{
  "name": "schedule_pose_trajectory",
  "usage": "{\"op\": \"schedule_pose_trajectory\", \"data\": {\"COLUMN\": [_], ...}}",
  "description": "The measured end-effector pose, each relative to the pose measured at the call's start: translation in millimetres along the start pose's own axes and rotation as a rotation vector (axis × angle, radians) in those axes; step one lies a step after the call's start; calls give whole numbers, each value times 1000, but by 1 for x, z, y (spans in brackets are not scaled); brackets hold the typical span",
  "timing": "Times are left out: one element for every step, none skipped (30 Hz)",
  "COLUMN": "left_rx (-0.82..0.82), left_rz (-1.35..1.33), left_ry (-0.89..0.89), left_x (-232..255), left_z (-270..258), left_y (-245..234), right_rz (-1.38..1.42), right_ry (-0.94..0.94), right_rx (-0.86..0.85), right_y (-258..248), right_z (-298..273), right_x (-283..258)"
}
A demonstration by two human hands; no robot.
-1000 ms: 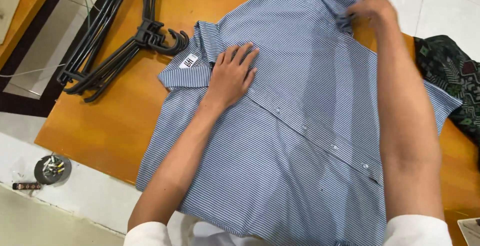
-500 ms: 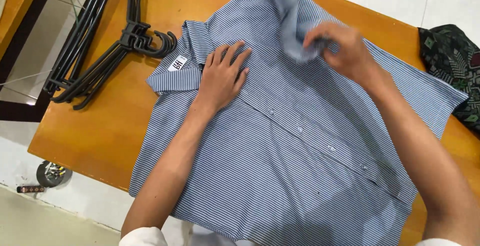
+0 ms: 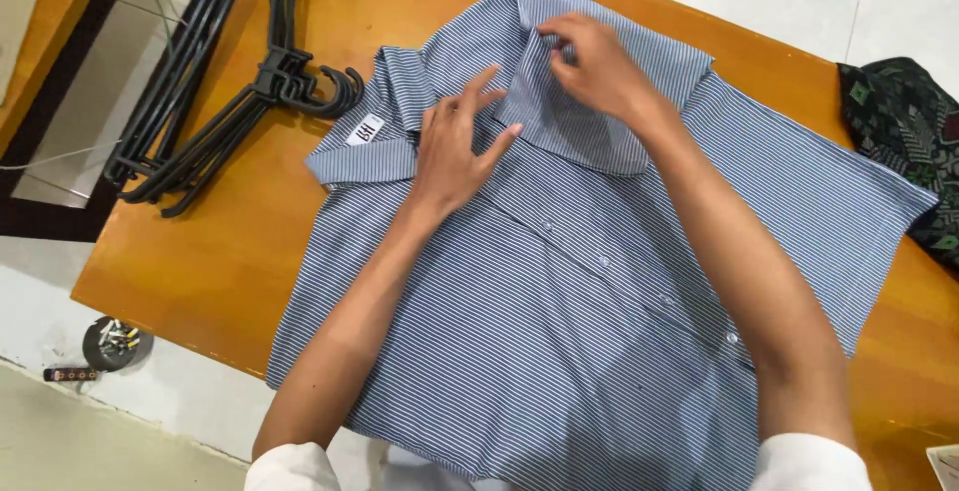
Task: Ironing a blue striped button-down shirt on a wooden surface
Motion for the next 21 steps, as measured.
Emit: {"op": "schedule_pose_trajectory", "data": {"left_rx": [-7, -14, -12, 16, 45, 46, 83, 121, 121, 213, 307, 307, 354, 401, 401, 425, 447, 443, 385, 326, 322], "left_rz": [-11, -23, -22, 113, 247, 247, 345, 443, 440, 502, 564, 563, 624, 685, 687, 709, 726, 723, 731, 738, 736], "left_ry": [-11, -23, -29, 53, 136, 130, 193, 257, 257, 301, 342, 341, 373, 405, 397, 447, 497, 490, 490, 489, 492], "left_x": [4, 8, 8, 11, 16, 13, 14, 16, 15, 17, 18, 18, 21, 23, 27, 33, 41, 38, 35, 31, 27], "left_z": [2, 3, 2, 1, 0, -1, -3, -4, -4, -4, -4, -4, -4, -5, -5, -6, -9, -12, -11, -10, -12], "left_y": [-3, -5, -1, 2, 6, 8, 11, 14, 15, 14, 12, 11, 8, 6, -3, -11, -17, -15, -11, -8, -4], "right_rz": [91, 183, 185, 152, 117, 119, 12, -95, -97, -149, -200, -201, -274, -345, -345, -360, -375, -374, -425, -476, -474], "right_ry": [10, 19, 17, -10, -37, -39, 31, 101, 103, 220, 335, 336, 282, 227, 223, 237, 256, 258, 322, 387, 391], "right_rx": [-40, -80, -86, -61, -36, -42, -95, -147, -148, -209, -272, -274, -244, -214, -221, -206, -193, -202, -184, -166, -166], "right_y": [8, 16, 15, 13, 10, 5, 0, -5, -7, -7, -6, -3, -2, 0, 1, 1, 1, 3, 1, 0, 0], "right_z": [9, 17, 22, 27, 32, 33, 32, 30, 28, 24, 20, 16, 14, 11, 12, 14, 10, 10, 12, 15, 9], "right_x": [-6, -11, -7, -3, 1, 6, 16, 26, 26, 31, 35, 39, 40, 42, 43, 44, 46, 43, 41, 40, 42]}}
Point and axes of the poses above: each hand's wrist, its own z-axis towards the middle knuckle, its own y-axis out of the palm, x = y × z, the point moved 4 cm from there along z, towards the middle knuckle, and after that the axes turned 12 degrees about z, right-handed, at the moved point
